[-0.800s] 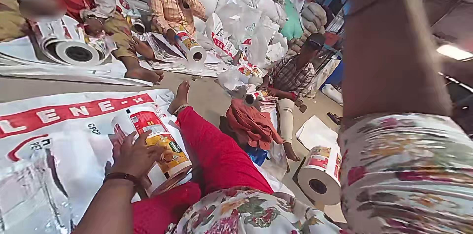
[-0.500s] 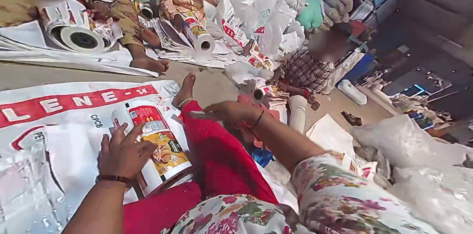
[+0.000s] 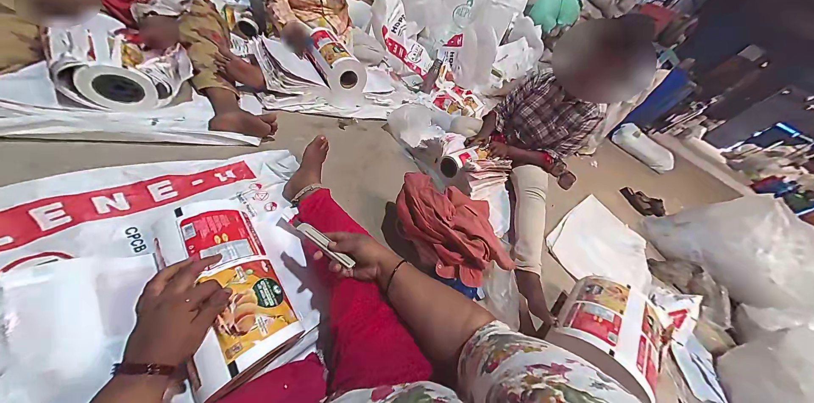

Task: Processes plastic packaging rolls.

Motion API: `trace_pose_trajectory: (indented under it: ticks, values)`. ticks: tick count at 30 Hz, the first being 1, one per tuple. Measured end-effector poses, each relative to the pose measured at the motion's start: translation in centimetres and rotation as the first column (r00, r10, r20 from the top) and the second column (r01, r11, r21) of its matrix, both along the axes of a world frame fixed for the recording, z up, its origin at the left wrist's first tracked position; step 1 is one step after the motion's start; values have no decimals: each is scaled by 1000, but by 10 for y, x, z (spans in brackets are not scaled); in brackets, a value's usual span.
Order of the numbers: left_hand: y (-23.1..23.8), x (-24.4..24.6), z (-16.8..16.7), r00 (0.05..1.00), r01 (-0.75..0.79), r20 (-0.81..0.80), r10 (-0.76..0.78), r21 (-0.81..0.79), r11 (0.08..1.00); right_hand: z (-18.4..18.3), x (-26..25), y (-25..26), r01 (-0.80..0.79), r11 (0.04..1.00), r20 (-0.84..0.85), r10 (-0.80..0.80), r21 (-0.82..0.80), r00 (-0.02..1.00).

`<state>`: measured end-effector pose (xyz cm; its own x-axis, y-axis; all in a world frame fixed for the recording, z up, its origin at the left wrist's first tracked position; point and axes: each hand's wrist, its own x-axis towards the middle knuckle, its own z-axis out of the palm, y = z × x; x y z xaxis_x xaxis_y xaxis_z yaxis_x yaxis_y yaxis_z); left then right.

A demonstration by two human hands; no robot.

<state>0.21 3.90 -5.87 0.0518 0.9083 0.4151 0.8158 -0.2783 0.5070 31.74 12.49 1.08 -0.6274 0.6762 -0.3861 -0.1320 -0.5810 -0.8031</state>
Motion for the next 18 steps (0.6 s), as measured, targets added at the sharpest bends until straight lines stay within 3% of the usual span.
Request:
trace_pose_trajectory:
  ticks: [4, 13, 18]
  values:
    - [2, 2, -1, 999, -22, 46, 21, 15, 1000, -4, 4, 4, -10, 1000, -70, 8, -27, 997]
    - [1, -2, -1, 996, 35, 78, -36, 14, 999, -3, -2, -5, 11, 1000, -44, -11, 6, 999]
    - [-2, -5, 6, 986, 55, 158, -47, -43, 998, 0, -11, -22, 64, 991, 18, -67, 122, 998]
